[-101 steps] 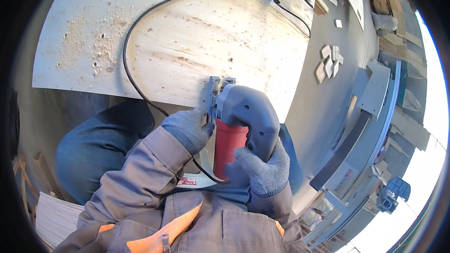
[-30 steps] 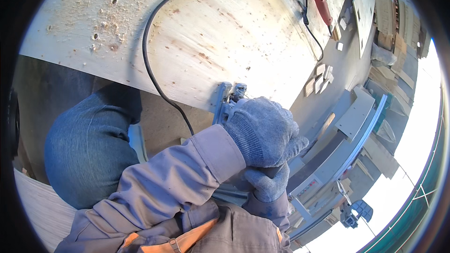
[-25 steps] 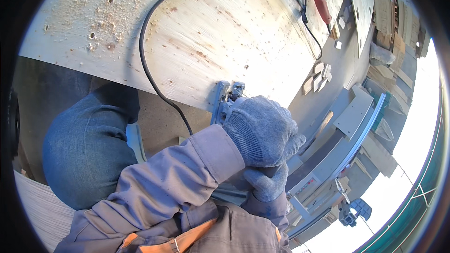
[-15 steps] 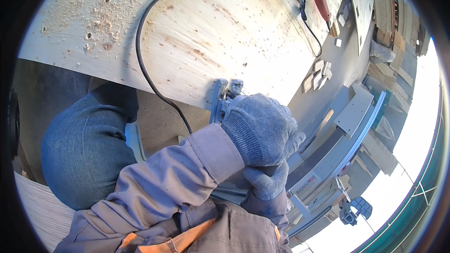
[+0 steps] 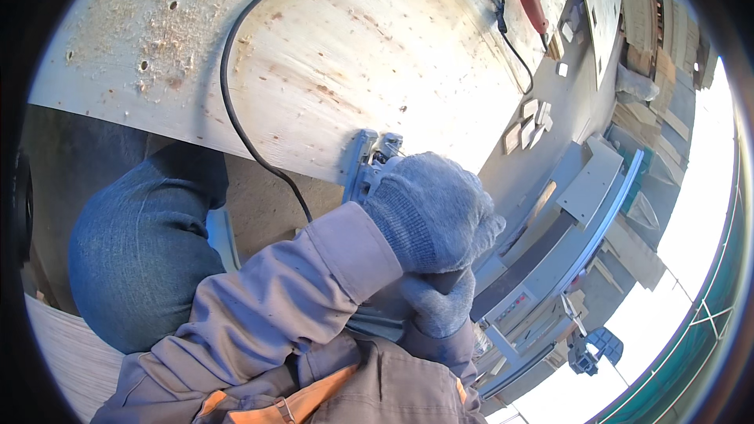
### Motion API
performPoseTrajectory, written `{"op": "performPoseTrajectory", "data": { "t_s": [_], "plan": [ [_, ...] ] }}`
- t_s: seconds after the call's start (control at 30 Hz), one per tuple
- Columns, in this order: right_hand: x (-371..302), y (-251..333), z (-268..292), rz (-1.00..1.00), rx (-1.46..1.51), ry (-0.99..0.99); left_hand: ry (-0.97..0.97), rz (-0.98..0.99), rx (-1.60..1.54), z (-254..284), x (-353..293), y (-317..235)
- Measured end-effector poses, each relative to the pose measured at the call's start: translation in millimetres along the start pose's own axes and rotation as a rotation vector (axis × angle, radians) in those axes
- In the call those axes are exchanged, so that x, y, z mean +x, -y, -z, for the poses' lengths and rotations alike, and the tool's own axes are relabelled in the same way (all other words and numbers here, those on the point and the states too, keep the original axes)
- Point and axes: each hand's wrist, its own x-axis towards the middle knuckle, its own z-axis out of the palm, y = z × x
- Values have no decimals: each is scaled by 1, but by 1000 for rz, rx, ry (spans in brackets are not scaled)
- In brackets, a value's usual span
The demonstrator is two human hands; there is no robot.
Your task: The person uses a jigsaw to cut a rectangular hole in a large sheet of plywood. They guide the tool along a marked line, remove the cut piece, and then brush away sawdust from the surface.
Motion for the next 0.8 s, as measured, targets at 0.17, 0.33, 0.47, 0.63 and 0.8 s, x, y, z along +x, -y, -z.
{"op": "performPoseTrajectory", "data": {
  "t_s": [0.17,0.33,0.47,0.63,0.8],
  "plan": [
    [-1,1,-12,9,62,-11,88,6,-45,9,3,1],
    [-4,1,-21,26,17,-37,92,7,-62,12,5,1],
    [-8,3,-25,-18,30,-72,81,34,37,32,-2,-19],
    [-11,14,-34,-87,-28,-89,175,8,1,16,8,-1],
    [-8,4,-29,-35,48,-95,130,-13,-61,11,10,3]
  ]
}}
